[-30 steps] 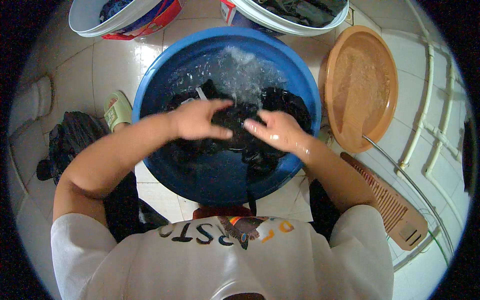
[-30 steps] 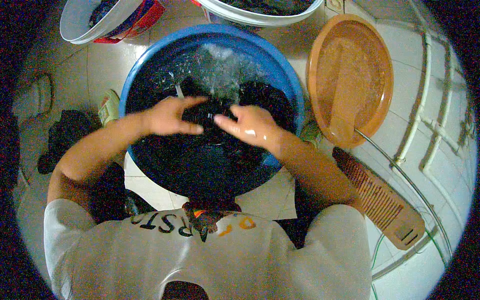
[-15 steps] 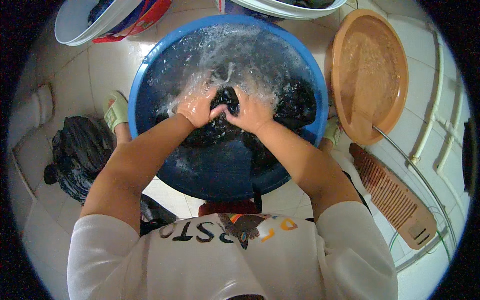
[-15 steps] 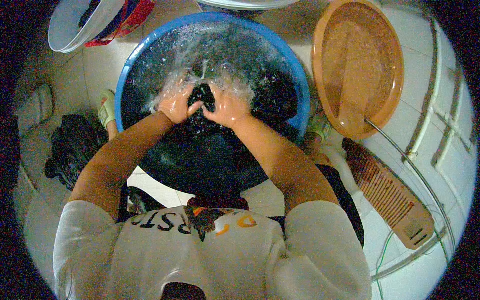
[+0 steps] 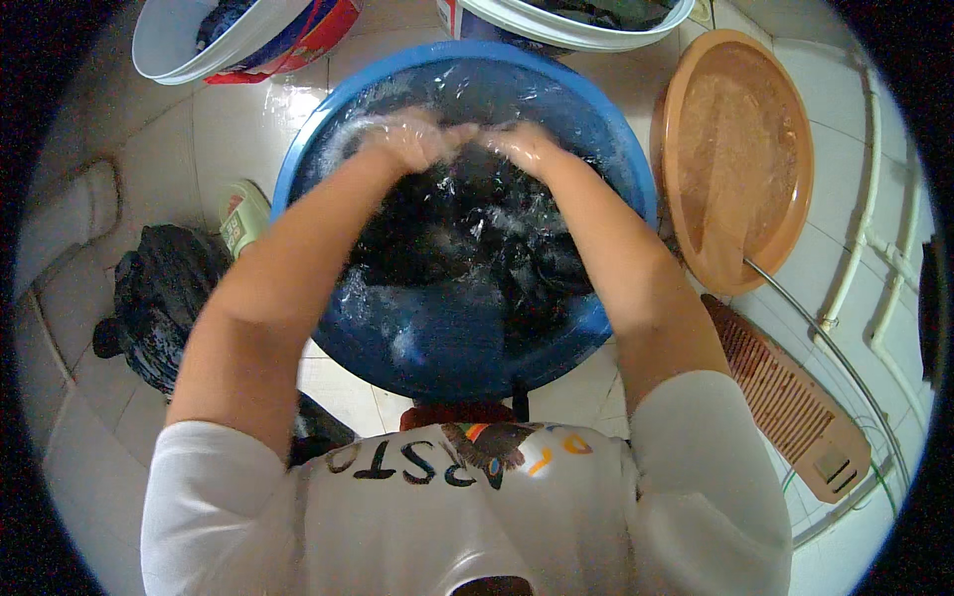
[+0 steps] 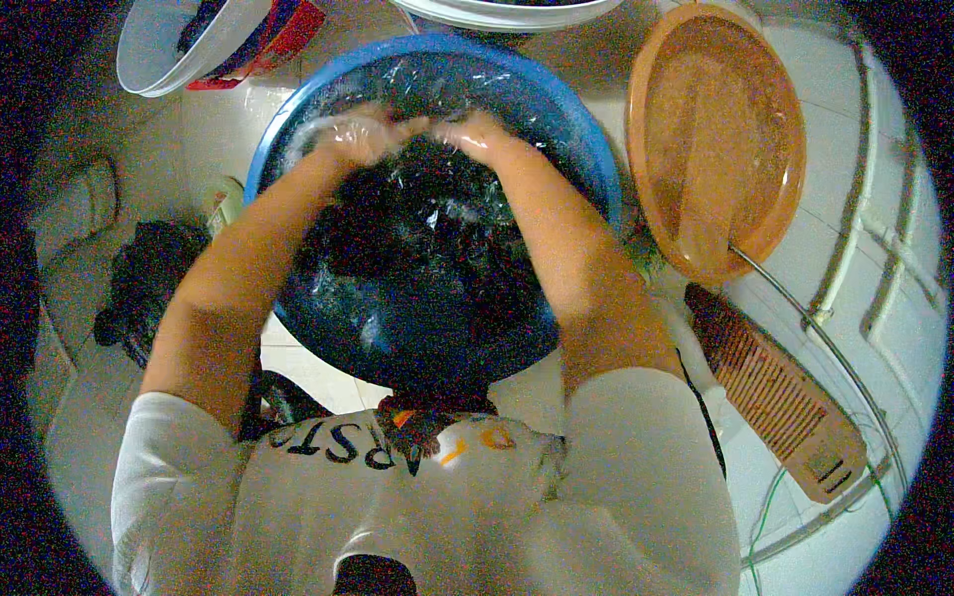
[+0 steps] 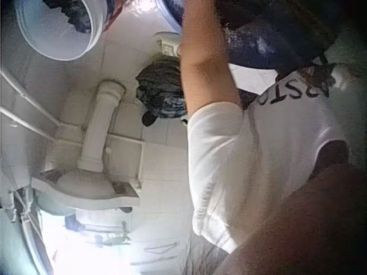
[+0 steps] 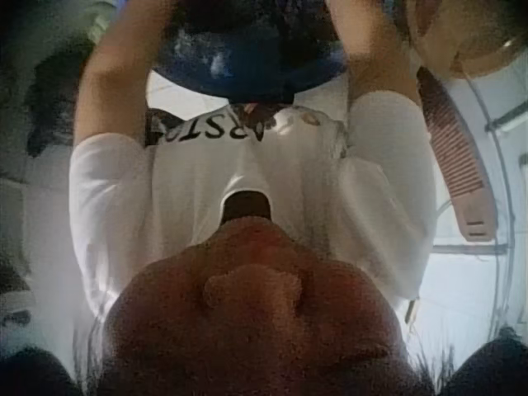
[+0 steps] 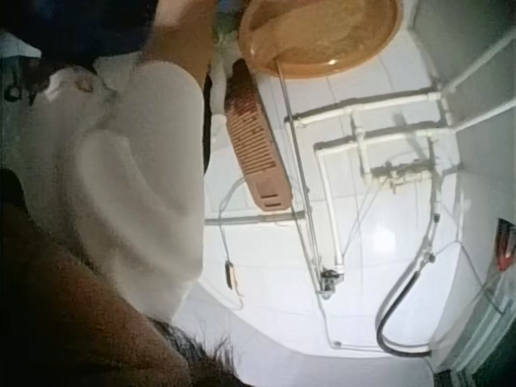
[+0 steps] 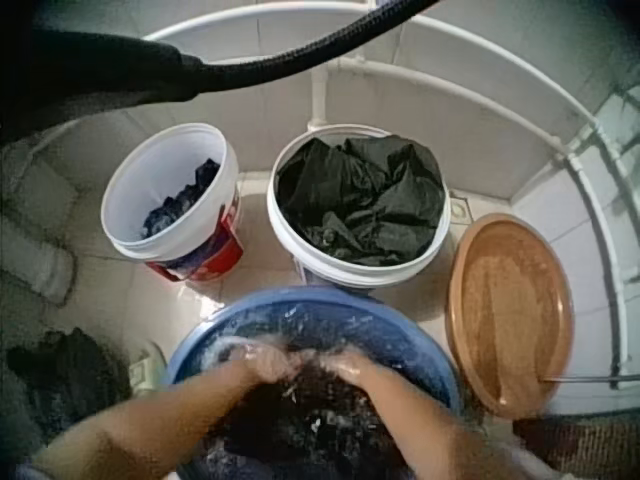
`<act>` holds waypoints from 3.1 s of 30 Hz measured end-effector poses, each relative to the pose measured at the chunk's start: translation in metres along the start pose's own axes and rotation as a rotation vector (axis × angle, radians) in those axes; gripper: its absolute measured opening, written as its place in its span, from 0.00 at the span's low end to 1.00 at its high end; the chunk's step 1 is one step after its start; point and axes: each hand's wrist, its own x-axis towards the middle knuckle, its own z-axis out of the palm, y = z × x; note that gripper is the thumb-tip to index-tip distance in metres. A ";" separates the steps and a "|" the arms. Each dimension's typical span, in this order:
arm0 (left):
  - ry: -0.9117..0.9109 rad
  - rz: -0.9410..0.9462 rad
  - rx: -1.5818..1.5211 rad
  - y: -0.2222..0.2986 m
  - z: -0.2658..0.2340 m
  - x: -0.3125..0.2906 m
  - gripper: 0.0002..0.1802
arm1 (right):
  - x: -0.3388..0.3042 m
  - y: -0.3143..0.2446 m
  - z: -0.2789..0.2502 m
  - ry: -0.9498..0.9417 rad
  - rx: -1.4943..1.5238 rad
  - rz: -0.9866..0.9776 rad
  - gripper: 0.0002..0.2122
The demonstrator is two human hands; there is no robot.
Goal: The person hand-washes dark clothes in a blue basin, then transfers them to a brown basin for rinsing. They use a shower hose to add water and repeatedly agitate, squeeze, and wring the garments before moving them between containers.
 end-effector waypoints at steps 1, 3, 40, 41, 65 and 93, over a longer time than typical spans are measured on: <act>-0.050 0.060 -0.059 -0.009 -0.008 -0.001 0.43 | -0.012 0.004 0.001 -0.023 0.098 -0.022 0.35; -0.105 0.102 -0.265 -0.026 -0.005 -0.018 0.47 | -0.056 -0.015 0.000 -0.031 0.129 -0.065 0.33; 0.070 -0.198 0.162 -0.036 0.042 0.015 0.29 | -0.037 0.015 0.011 0.204 0.293 0.115 0.36; 0.100 -0.167 0.082 -0.063 0.055 0.012 0.37 | -0.042 0.031 0.019 0.181 0.217 -0.016 0.37; 0.296 0.459 -0.620 0.064 -0.012 -0.299 0.19 | -0.378 -0.169 -0.008 0.638 -0.081 -0.573 0.27; 0.702 0.299 -0.173 0.022 -0.025 -0.294 0.29 | -0.220 -0.016 0.000 0.814 0.236 -0.236 0.22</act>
